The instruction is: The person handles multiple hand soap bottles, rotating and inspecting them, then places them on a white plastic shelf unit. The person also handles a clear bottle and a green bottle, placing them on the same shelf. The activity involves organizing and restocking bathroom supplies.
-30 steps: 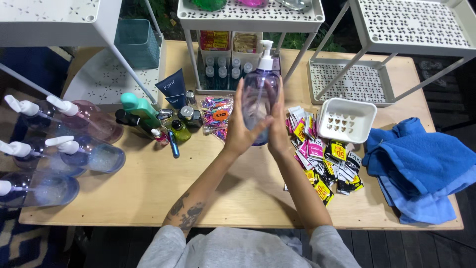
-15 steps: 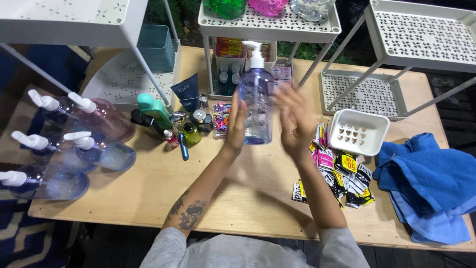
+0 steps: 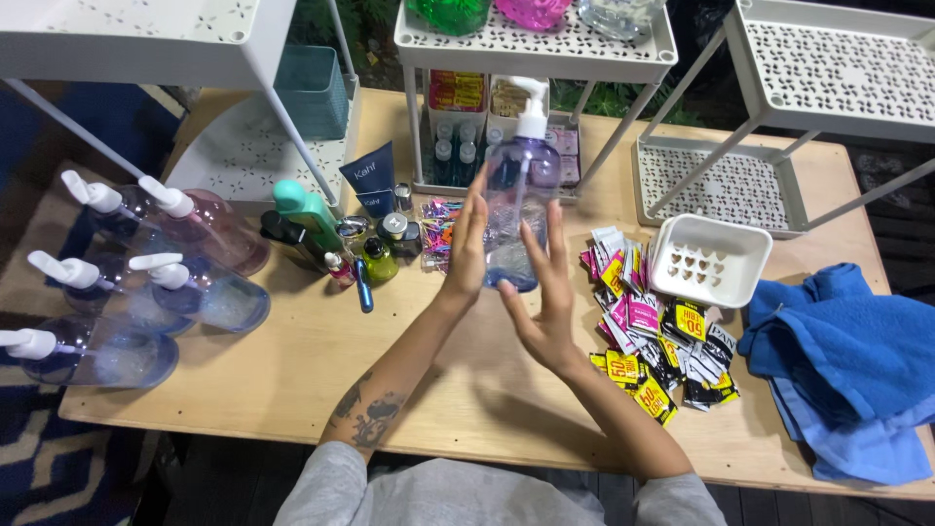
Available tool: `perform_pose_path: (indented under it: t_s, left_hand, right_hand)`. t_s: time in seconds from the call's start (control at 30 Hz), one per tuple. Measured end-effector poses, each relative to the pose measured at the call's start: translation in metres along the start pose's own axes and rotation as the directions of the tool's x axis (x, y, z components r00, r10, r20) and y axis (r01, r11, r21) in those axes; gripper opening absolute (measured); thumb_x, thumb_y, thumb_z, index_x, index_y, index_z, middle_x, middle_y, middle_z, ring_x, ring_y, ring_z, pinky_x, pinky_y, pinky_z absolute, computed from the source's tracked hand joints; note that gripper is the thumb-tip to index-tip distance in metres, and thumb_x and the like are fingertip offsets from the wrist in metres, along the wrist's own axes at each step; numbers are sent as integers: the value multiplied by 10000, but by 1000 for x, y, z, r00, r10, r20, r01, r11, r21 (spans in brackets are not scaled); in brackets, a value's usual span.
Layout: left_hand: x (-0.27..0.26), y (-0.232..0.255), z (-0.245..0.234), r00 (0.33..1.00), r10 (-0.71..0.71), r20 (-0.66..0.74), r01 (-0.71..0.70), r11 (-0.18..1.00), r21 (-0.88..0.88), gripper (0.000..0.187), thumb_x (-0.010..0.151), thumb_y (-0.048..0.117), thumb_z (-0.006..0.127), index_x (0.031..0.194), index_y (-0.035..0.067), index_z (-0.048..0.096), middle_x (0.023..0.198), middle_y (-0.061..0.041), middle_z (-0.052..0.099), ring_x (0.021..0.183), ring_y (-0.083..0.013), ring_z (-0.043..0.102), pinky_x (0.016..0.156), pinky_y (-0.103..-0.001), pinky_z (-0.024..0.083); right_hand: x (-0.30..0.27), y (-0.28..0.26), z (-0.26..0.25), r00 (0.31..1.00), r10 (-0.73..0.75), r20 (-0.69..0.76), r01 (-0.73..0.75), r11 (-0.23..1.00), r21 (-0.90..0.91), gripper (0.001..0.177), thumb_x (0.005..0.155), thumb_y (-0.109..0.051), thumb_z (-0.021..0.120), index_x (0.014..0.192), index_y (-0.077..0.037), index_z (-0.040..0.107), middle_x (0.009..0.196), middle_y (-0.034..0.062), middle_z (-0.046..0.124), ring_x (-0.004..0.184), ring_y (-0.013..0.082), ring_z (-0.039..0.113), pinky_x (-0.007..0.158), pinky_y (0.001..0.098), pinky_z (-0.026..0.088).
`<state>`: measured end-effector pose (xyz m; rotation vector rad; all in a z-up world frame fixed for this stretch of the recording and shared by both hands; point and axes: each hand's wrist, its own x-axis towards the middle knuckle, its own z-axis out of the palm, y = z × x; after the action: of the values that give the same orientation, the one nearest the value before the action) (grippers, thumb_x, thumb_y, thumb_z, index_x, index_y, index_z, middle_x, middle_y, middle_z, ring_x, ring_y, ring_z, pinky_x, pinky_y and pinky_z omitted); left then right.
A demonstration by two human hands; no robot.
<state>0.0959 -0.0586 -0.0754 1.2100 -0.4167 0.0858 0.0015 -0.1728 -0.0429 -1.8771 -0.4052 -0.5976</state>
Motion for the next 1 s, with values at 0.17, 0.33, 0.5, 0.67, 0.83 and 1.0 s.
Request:
perform_pose_path:
  t_s: [0.17, 0.33, 0.5, 0.67, 0.83, 1.0]
  left_hand:
    - [-8, 9, 13, 996, 57, 65, -60, 997, 45, 593, 1181, 411, 243, 1649, 55, 318, 1626, -197, 485, 1496, -308, 487, 1282, -431, 363]
    - [-24, 29, 38, 984, 169, 57, -178, 918, 355, 605, 1164, 408, 334, 1648, 52, 263, 1690, -238, 367, 1556, -352, 416, 1269, -427, 370]
    - [-60, 40, 51, 946, 258, 197, -324, 790, 521, 792, 1040, 312, 625, 1635, 3, 202, 1695, -347, 123, 1573, -464, 246, 1269, -451, 317]
    - [-54, 46, 17, 948, 160, 275, -293, 778, 555, 626, 1027, 289, 690, 1595, 128, 481, 1605, -170, 480, 1435, -314, 497, 1213, -374, 421]
    - [-13, 39, 1, 937, 305, 170, -348, 773, 530, 647, 1076, 228, 696, 1591, 155, 312, 1609, -147, 434, 1455, -292, 547, 1240, -361, 453]
    - [9, 28, 33, 994, 42, 98, -57, 986, 157, 1038, 928, 363, 736, 1674, 68, 77, 1538, -247, 483, 1414, -334, 563, 1191, -428, 460]
  right_hand:
    - [19, 15, -27, 978, 190, -82, -155, 934, 322, 1051, 926, -468, 740, 1677, -119, 91, 1718, 179, 216, 1586, 346, 307, 1252, 497, 391]
    - [42, 42, -30, 979, 196, -54, -145, 859, 492, 1001, 928, -462, 755, 1655, -105, 167, 1613, 229, 386, 1484, 334, 473, 1239, 478, 433]
    - [50, 68, -37, 916, 372, 151, -347, 545, 763, 724, 1058, -440, 558, 1625, -77, 290, 1544, 203, 482, 1385, 302, 550, 1180, 455, 456]
    - [56, 80, -47, 921, 377, 102, -305, 533, 789, 671, 1068, -476, 448, 1603, -102, 291, 1486, 213, 511, 1289, 310, 603, 1102, 474, 511]
    - [52, 73, -32, 909, 397, 124, -339, 535, 774, 736, 1095, -522, 383, 1625, -22, 278, 1474, 280, 477, 1290, 344, 579, 1093, 515, 520]
    - [53, 51, -19, 969, 244, -32, -216, 906, 363, 760, 1098, -454, 384, 1672, -35, 113, 1734, 217, 191, 1612, 327, 220, 1313, 443, 191]
